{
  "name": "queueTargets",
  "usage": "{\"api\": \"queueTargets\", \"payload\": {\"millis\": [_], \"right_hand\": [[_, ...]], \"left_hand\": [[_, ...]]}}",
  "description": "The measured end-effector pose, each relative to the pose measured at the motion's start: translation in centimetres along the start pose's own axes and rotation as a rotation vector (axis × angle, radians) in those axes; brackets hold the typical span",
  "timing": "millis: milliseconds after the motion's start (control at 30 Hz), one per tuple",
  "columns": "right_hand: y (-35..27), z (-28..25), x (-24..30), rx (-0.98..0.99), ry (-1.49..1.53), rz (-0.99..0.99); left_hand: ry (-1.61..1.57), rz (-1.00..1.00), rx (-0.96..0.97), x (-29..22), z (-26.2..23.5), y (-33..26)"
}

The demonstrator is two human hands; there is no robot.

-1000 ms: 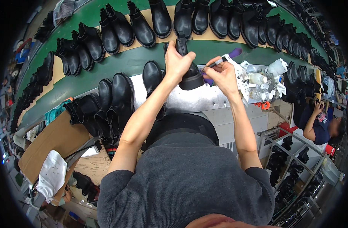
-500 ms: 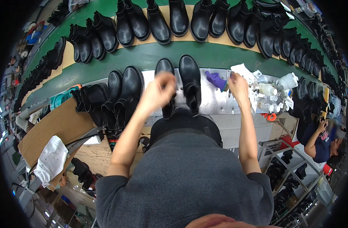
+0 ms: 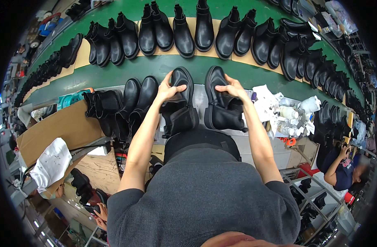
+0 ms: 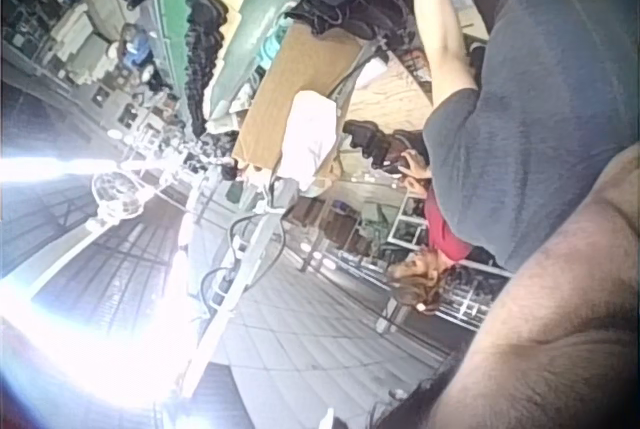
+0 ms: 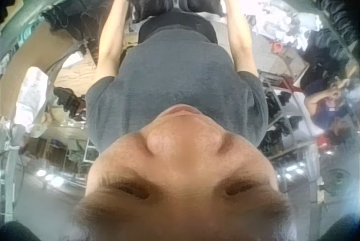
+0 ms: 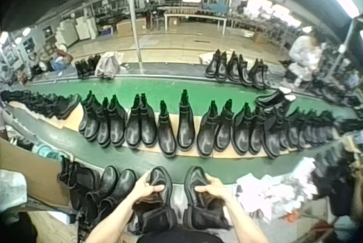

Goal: The person cleans and polishes black leather boots on a factory assembly line. They wipe the boots with a white cloth, apply a substance with a brush, and scrub the soles with a purple sponge. The person handles the boots one at a time, moving them along the green conveyor belt.

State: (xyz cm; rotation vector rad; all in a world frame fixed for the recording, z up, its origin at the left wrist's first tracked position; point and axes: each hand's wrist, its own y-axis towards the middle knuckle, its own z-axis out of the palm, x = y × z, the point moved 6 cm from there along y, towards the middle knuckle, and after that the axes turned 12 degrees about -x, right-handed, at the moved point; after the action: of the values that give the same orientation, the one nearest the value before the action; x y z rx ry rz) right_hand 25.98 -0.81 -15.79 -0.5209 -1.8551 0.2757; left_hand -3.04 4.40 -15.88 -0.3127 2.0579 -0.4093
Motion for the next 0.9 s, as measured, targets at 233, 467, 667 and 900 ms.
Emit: {"api": "queueTargets", "payload": {"millis": [233,467,667,900], "right_hand": [[-3.3,-2.3,5.3,0.126,0.371,0.174],[-5.4,-1.0,3.8,0.390,1.058,0.208],[-6.8,0.5,1.6,0.377,1.342,0.247],[-9.9,-1.4,11.6,0.472,0.734,0.102]], "left_hand": [[-0.801,-0.148,0.256,-6.3,-0.7,-4.2],[-1.155,-0.136,0.642,-9.2,0.2,-6.2],[-1.218,-0.178,0.656,-13.7,0.1,-10.5],[-0.732,0.119,0.335,-12.8,-3.0,-8.1]]}}
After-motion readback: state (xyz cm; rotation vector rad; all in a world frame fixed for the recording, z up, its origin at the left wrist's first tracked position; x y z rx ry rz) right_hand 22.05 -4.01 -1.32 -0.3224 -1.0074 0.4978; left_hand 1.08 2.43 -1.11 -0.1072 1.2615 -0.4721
